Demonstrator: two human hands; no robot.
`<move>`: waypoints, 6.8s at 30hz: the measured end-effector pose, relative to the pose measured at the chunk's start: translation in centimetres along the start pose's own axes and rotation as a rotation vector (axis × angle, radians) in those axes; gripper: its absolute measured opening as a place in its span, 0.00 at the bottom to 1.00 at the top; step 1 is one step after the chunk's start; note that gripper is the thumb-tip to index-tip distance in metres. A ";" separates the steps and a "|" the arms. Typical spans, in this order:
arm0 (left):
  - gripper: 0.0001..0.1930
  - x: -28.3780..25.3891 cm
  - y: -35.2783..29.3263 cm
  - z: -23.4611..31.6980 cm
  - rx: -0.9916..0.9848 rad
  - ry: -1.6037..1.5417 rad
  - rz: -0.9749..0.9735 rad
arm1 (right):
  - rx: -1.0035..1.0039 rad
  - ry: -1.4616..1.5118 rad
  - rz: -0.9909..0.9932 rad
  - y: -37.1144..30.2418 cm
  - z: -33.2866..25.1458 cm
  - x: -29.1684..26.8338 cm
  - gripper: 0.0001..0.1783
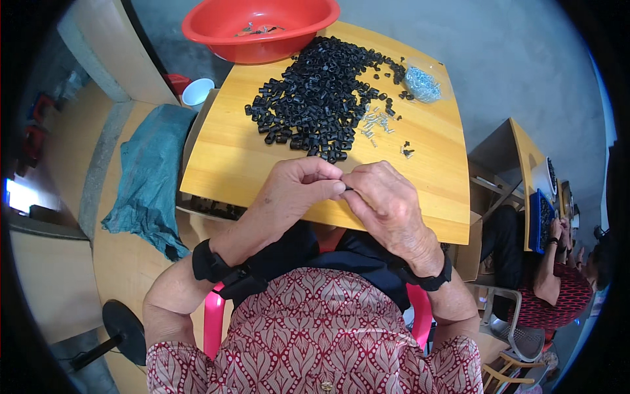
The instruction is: The person assembles components by hand by picking up a black plastic piece and a small metal screw from the table. They insert the screw into the plastic piece and place the assembled unit into a box.
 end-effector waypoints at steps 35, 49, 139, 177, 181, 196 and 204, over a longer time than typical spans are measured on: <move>0.10 2.1 3.5 -1.5 -0.135 -0.094 -0.044 | 0.781 -0.050 -0.192 0.0 18.2 -5.8 0.07; 0.07 2.5 3.2 -1.7 -0.063 -0.125 -0.028 | 0.648 0.158 0.022 0.7 12.9 -4.8 0.01; 0.08 3.6 1.6 0.1 0.067 -0.057 0.005 | 0.611 0.532 -0.034 -1.6 5.8 -3.8 0.04; 0.08 4.3 -1.0 0.6 0.254 0.090 0.018 | 0.360 0.316 0.112 -2.5 0.8 -3.9 0.11; 0.08 4.4 -1.0 0.2 0.256 0.093 0.003 | 0.439 0.446 0.181 -3.8 1.4 -2.7 0.11; 0.07 5.1 -0.3 -0.6 0.125 -0.217 -0.062 | 0.402 0.325 0.290 -5.2 0.4 -2.1 0.21; 0.09 5.3 0.1 -0.7 0.013 -0.158 -0.071 | 0.321 0.137 0.300 -5.5 0.0 -2.1 0.23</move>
Point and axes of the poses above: each hand's wrist, its own y-axis towards the middle knuckle, its own x-axis out of the palm, z = x × y, the point moved 5 cm from there along y, towards the middle knuckle
